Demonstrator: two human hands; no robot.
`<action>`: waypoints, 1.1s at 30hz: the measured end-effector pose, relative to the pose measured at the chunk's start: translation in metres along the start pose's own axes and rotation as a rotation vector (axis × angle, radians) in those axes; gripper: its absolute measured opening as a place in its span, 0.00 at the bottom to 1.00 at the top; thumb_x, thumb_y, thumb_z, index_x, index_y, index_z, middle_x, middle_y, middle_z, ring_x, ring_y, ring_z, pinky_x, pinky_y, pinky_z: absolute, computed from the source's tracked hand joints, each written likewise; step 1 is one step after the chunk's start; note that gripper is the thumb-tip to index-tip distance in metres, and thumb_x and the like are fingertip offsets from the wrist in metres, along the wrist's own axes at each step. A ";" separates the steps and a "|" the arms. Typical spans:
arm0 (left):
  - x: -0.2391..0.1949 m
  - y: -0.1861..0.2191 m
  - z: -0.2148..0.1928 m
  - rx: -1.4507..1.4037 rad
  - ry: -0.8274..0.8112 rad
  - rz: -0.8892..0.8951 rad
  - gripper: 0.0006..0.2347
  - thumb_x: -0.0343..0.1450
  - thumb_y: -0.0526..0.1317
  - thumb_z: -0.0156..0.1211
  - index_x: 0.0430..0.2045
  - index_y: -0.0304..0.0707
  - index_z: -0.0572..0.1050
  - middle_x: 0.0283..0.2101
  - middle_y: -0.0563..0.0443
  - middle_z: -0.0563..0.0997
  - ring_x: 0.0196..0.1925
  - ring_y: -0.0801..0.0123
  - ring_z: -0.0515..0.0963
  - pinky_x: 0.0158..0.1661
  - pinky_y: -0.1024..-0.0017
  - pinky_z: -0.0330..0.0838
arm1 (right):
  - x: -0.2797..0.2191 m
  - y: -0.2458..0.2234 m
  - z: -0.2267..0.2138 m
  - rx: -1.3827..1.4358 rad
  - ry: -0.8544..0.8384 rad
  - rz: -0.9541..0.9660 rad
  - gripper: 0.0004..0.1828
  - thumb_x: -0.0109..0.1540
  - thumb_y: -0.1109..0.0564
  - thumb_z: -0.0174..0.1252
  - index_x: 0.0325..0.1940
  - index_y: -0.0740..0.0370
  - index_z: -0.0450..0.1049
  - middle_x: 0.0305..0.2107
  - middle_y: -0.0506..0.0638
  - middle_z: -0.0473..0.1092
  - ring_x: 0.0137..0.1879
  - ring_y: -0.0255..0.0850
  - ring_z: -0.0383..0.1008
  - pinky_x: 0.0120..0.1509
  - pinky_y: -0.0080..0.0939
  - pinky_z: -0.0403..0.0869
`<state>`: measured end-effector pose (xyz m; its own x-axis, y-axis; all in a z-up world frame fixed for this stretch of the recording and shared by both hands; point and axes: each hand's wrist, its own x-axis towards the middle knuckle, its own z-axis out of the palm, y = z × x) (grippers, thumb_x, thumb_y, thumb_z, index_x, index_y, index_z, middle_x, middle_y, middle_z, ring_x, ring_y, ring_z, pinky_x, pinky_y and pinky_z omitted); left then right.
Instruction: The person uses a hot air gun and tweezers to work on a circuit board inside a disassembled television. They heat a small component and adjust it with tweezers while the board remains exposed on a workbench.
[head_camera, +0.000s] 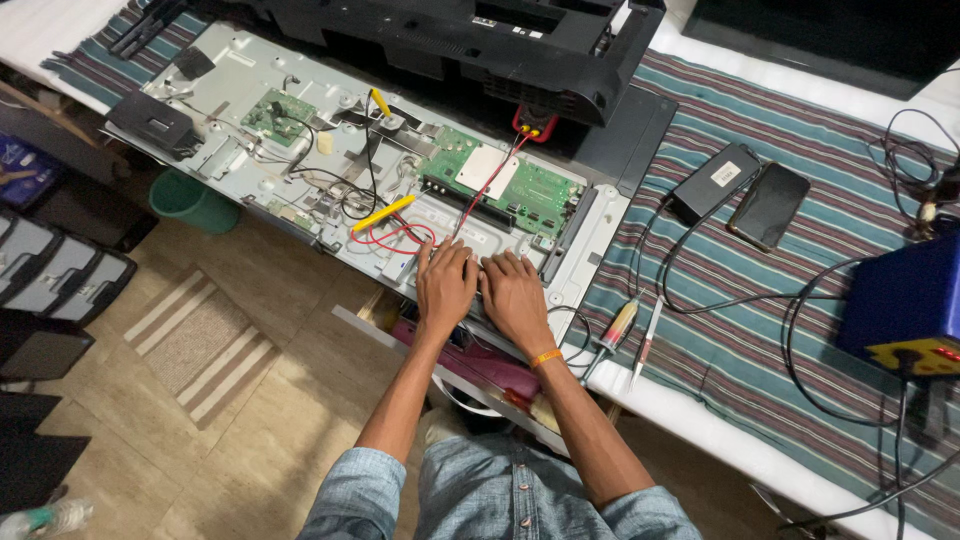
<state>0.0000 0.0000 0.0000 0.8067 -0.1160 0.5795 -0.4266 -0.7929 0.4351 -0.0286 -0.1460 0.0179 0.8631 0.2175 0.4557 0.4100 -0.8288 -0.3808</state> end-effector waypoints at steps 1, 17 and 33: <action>0.000 0.000 0.000 -0.005 0.007 0.002 0.10 0.74 0.39 0.56 0.37 0.30 0.81 0.49 0.38 0.83 0.61 0.49 0.77 0.68 0.49 0.54 | 0.000 0.000 0.000 -0.002 0.005 -0.002 0.17 0.65 0.54 0.54 0.54 0.65 0.77 0.51 0.60 0.75 0.64 0.58 0.70 0.70 0.59 0.63; 0.002 0.003 -0.006 -0.016 -0.021 -0.002 0.10 0.74 0.39 0.55 0.39 0.29 0.80 0.51 0.37 0.82 0.62 0.49 0.76 0.69 0.49 0.52 | 0.002 -0.004 -0.003 -0.018 -0.001 0.000 0.17 0.65 0.55 0.55 0.54 0.66 0.76 0.51 0.61 0.74 0.64 0.58 0.70 0.72 0.60 0.63; 0.012 -0.008 -0.025 -0.050 -0.362 0.271 0.17 0.74 0.44 0.55 0.53 0.31 0.75 0.65 0.36 0.71 0.72 0.45 0.62 0.69 0.45 0.49 | -0.064 0.011 -0.065 -0.180 0.377 0.597 0.21 0.62 0.61 0.63 0.60 0.61 0.74 0.51 0.60 0.71 0.56 0.58 0.70 0.61 0.54 0.70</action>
<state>0.0030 0.0199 0.0203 0.7503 -0.5240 0.4032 -0.6543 -0.6760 0.3390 -0.0983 -0.2026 0.0364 0.7506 -0.4642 0.4703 -0.1823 -0.8296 -0.5278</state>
